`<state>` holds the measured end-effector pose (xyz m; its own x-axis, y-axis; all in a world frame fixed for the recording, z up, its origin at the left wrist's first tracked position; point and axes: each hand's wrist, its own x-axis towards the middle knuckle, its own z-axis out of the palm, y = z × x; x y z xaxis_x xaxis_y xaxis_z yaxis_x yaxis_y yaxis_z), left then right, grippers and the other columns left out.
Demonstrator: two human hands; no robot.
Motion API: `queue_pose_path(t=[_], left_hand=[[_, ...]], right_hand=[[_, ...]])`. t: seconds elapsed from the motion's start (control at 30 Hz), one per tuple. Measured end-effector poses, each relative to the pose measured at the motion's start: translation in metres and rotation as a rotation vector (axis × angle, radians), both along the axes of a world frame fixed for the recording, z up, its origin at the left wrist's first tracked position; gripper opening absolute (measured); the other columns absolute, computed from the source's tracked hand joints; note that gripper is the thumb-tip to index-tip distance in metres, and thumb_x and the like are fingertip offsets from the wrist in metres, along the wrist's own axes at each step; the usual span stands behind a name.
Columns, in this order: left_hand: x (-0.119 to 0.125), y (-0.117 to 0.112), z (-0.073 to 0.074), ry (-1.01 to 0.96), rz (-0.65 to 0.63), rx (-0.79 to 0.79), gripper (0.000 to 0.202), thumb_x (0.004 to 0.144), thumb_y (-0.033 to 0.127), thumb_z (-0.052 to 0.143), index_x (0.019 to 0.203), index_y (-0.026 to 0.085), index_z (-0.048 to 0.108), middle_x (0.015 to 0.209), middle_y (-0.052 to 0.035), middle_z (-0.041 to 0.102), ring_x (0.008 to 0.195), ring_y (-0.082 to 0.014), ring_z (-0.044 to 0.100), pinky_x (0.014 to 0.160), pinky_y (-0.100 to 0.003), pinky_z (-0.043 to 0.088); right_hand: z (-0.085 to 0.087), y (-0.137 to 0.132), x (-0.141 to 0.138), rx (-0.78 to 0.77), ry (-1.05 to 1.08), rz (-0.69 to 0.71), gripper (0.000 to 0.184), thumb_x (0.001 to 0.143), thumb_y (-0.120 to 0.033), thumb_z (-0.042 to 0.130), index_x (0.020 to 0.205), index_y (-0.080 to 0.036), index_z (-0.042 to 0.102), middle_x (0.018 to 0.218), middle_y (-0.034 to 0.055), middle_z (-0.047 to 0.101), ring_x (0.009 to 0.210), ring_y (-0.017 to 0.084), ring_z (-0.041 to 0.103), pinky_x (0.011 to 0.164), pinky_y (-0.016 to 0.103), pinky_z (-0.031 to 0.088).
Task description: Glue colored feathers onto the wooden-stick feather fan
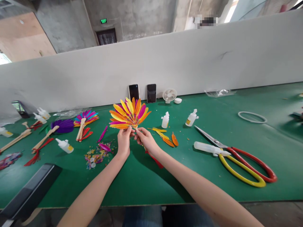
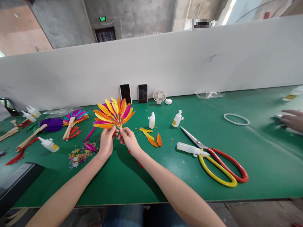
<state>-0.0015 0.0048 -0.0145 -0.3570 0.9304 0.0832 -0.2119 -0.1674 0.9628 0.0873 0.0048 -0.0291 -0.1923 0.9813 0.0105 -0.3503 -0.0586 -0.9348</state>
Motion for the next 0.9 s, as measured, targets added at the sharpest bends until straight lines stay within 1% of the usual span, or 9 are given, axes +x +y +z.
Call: queue_pose_path(t=[0.13,0.27,0.47,0.63,0.8,0.9], left_hand=[[0.0013,-0.0012,0.0019,-0.042,0.005,-0.024,0.021,0.058,0.032,0.065,0.06,0.014,0.053,0.055,0.0013,0.057,0.048,-0.0075,0.05,0.051,-0.023,0.04],[0.0024,-0.0023,0.0033,-0.086,-0.016,-0.036,0.022,0.058,0.032,0.066,0.061,0.015,0.053,0.057,0.001,0.058,0.048,-0.0076,0.05,0.05,-0.023,0.039],[0.0018,-0.0019,0.0036,-0.093,-0.02,-0.048,0.023,0.058,0.033,0.066,0.06,0.015,0.052,0.058,0.0014,0.056,0.048,-0.0071,0.049,0.05,-0.023,0.038],[0.0015,-0.0016,0.0011,-0.046,-0.023,-0.036,0.024,0.059,0.035,0.065,0.06,0.015,0.05,0.057,0.0024,0.054,0.046,-0.0065,0.046,0.048,-0.022,0.037],[-0.0001,-0.0021,-0.0009,0.086,-0.033,0.019,0.025,0.062,0.036,0.064,0.063,0.017,0.049,0.058,0.0023,0.055,0.046,-0.0073,0.046,0.048,-0.023,0.038],[-0.0006,-0.0019,-0.0009,0.123,-0.018,0.036,0.025,0.062,0.037,0.063,0.064,0.017,0.049,0.057,0.0024,0.054,0.046,-0.0075,0.046,0.048,-0.023,0.037]], right_hand=[[0.0008,-0.0014,-0.0005,0.003,0.019,0.0,0.031,0.064,-0.048,0.057,0.071,-0.02,0.049,0.05,-0.0066,0.05,0.038,0.005,0.039,0.038,0.02,0.026],[0.0004,-0.0004,-0.001,0.003,0.028,-0.002,0.031,0.064,-0.049,0.058,0.071,-0.02,0.049,0.05,-0.0064,0.05,0.038,0.006,0.04,0.038,0.02,0.026],[-0.0002,0.0006,-0.0017,-0.006,0.041,0.011,0.032,0.063,-0.05,0.059,0.071,-0.02,0.049,0.049,-0.0067,0.05,0.038,0.005,0.039,0.038,0.02,0.026],[-0.002,0.0012,-0.0029,-0.014,0.082,0.023,0.033,0.061,-0.05,0.06,0.07,-0.02,0.049,0.049,-0.0068,0.05,0.038,0.005,0.039,0.038,0.019,0.026],[-0.0018,0.0014,-0.0025,-0.016,0.089,0.022,0.035,0.061,-0.051,0.061,0.07,-0.02,0.049,0.048,-0.0067,0.049,0.038,0.005,0.039,0.038,0.02,0.026],[-0.0009,0.0007,-0.002,-0.01,0.08,0.025,0.035,0.061,-0.051,0.061,0.07,-0.02,0.049,0.049,-0.0066,0.05,0.038,0.005,0.039,0.038,0.019,0.026]])
